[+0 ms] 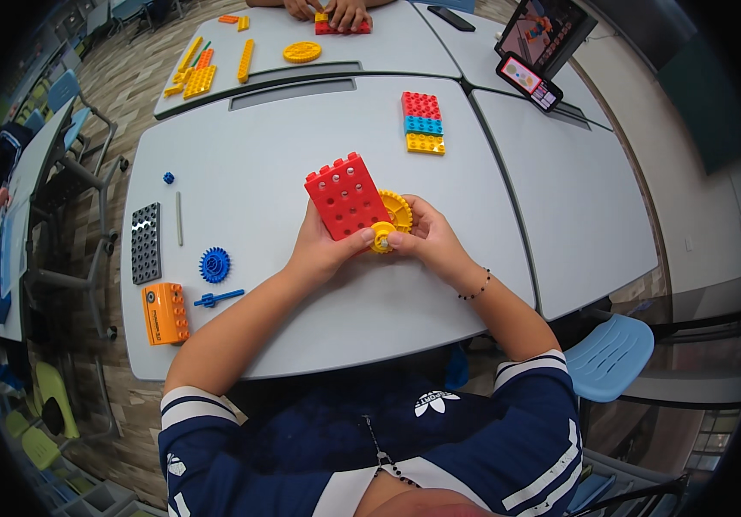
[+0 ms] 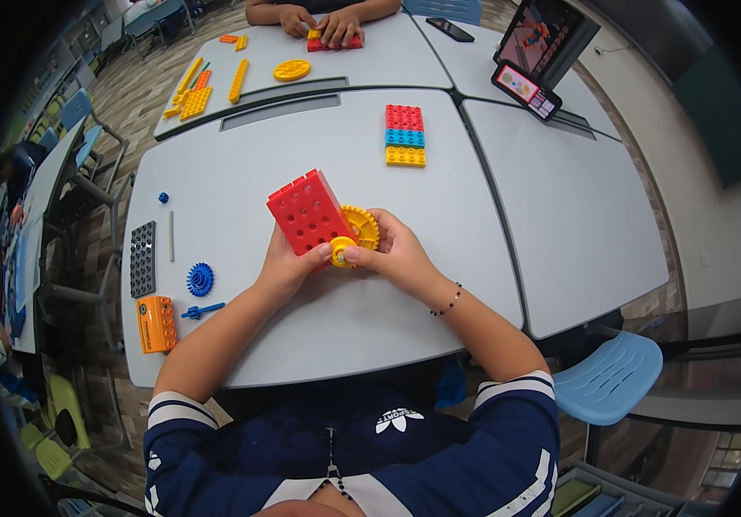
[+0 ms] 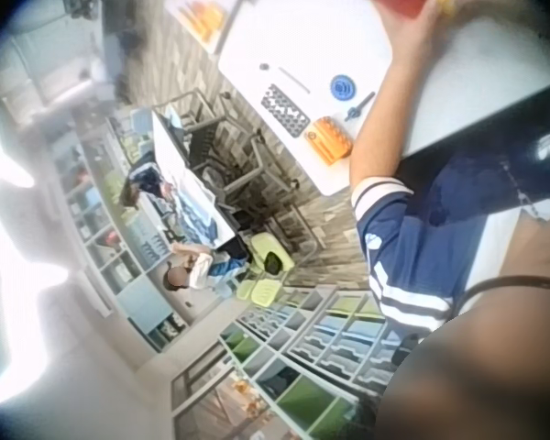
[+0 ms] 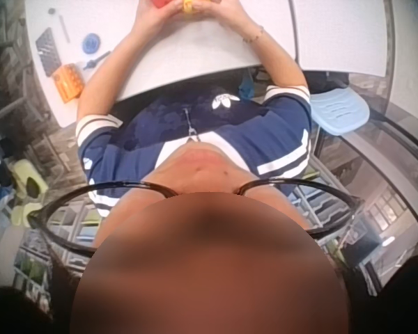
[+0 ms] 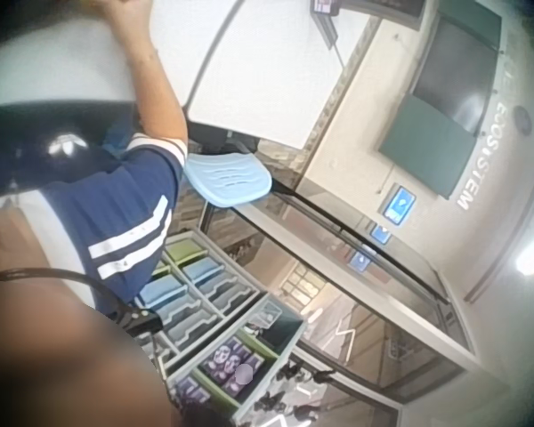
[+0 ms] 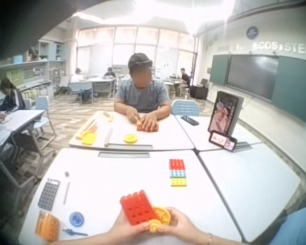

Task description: The person assembles a toy structure using colorful plastic blocks, gears, and rods. They connect a red block with a yellow gear, attach a gray base plate, and integrate an orange motor-like piece with a blue gear, building a small mechanical model on the table.

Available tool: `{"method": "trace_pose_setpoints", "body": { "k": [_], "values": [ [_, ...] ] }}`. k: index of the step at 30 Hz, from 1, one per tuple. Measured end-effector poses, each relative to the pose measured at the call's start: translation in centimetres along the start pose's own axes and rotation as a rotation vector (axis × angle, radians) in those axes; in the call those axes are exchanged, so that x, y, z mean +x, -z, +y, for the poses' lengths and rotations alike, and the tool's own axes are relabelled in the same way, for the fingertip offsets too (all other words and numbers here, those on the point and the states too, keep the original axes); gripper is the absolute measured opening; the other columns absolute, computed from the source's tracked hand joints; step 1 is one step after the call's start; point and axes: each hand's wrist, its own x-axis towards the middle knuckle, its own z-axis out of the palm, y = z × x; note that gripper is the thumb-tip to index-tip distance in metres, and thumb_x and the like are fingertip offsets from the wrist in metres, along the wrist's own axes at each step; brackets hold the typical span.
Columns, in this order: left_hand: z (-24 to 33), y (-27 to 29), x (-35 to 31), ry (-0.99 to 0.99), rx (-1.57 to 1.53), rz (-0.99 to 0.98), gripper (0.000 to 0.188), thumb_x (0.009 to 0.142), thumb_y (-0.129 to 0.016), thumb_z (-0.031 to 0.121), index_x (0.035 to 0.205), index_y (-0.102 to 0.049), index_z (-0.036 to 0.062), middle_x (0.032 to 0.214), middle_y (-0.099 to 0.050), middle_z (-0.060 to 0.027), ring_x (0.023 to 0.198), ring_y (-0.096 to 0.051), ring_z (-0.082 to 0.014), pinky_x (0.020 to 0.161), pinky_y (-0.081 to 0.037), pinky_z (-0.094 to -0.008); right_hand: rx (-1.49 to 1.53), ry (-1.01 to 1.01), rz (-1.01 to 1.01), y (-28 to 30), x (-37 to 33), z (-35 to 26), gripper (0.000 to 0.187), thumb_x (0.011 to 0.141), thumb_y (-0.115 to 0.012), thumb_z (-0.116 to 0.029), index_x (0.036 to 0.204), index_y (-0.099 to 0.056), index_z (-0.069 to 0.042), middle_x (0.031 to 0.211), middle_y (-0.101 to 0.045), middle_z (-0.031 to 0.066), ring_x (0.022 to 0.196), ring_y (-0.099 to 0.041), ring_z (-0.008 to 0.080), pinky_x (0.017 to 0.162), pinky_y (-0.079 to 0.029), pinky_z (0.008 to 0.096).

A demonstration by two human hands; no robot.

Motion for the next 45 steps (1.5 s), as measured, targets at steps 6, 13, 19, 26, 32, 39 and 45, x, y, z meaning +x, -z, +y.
{"method": "trace_pose_setpoints", "body": {
  "k": [6, 13, 19, 26, 32, 39, 45],
  "values": [
    [-0.1, 0.0, 0.0, 0.034, -0.063, 0.006, 0.073, 0.080, -0.075, 0.024, 0.136, -0.032, 0.0078, 0.126, -0.052, -0.0107, 0.118, -0.053, -0.0205, 0.101, -0.044, -0.0380, 0.036, -0.007, 0.018, -0.1, 0.1, 0.0, 0.054, 0.084, -0.075, -0.021, 0.125, -0.045, 0.000, 0.115, -0.058, 0.0092, 0.104, -0.059, 0.0137, 0.092, -0.050, 0.0293],
    [-0.3, -0.2, 0.2, 0.068, -0.115, -0.009, 0.074, 0.081, -0.075, 0.016, 0.137, -0.027, 0.0057, 0.129, -0.049, -0.0138, 0.120, -0.053, -0.0235, 0.101, -0.045, -0.0392, 0.099, -0.039, 0.052, 0.3, 0.2, 0.3, 0.051, 0.081, -0.077, -0.016, 0.120, -0.050, 0.001, 0.111, -0.061, 0.0091, 0.102, -0.061, 0.0137, 0.093, -0.049, 0.0300],
    [-0.4, -0.2, 0.3, 0.077, -0.100, -0.014, 0.075, 0.081, -0.075, 0.015, 0.137, -0.026, 0.0058, 0.129, -0.049, -0.0139, 0.121, -0.053, -0.0240, 0.100, -0.047, -0.0396, 0.183, -0.080, 0.075, 0.3, 0.2, 0.3, 0.052, 0.078, -0.079, -0.012, 0.119, -0.051, 0.002, 0.111, -0.062, 0.0099, 0.102, -0.061, 0.0149, 0.094, -0.049, 0.0312],
    [-0.2, -0.4, 0.2, 0.066, -0.095, -0.008, 0.076, 0.080, -0.075, 0.013, 0.137, -0.026, 0.0058, 0.129, -0.049, -0.0141, 0.121, -0.053, -0.0245, 0.100, -0.047, -0.0397, 0.182, -0.063, 0.092, 0.1, 0.0, 0.3, 0.053, 0.076, -0.080, -0.013, 0.118, -0.051, 0.002, 0.110, -0.063, 0.0096, 0.102, -0.061, 0.0153, 0.095, -0.048, 0.0318],
    [-0.3, -0.1, 0.3, 0.050, -0.002, -0.034, 0.076, 0.080, -0.074, 0.024, 0.139, -0.028, 0.0088, 0.129, -0.050, -0.0112, 0.120, -0.052, -0.0217, 0.102, -0.043, -0.0390, 0.105, 0.030, 0.074, 0.4, 0.3, 0.3, 0.057, 0.074, -0.082, -0.015, 0.118, -0.051, 0.002, 0.112, -0.061, 0.0098, 0.104, -0.060, 0.0158, 0.095, -0.048, 0.0307],
    [-0.5, 1.3, 1.4, 0.005, -0.188, -0.059, 0.080, 0.082, -0.073, 0.033, 0.143, -0.025, 0.0101, 0.135, -0.044, -0.0124, 0.119, -0.052, -0.0235, 0.100, -0.046, -0.0396, -0.730, 0.654, 0.215, 2.1, 0.3, -0.6, 0.070, 0.061, -0.088, -0.020, 0.118, -0.052, -0.002, 0.120, -0.057, 0.0144, 0.110, -0.059, 0.0239, 0.093, -0.051, 0.0328],
    [-0.5, 1.6, 1.4, 0.131, -0.149, -0.004, 0.077, 0.084, -0.072, 0.035, 0.141, -0.028, 0.0101, 0.131, -0.046, -0.0120, 0.119, -0.053, -0.0238, 0.096, -0.048, -0.0386, -0.918, 0.822, 0.200, 2.3, 0.1, -1.4, 0.073, 0.058, -0.088, -0.022, 0.119, -0.052, -0.003, 0.121, -0.057, 0.0174, 0.111, -0.059, 0.0290, 0.092, -0.051, 0.0347]
  ]
}}
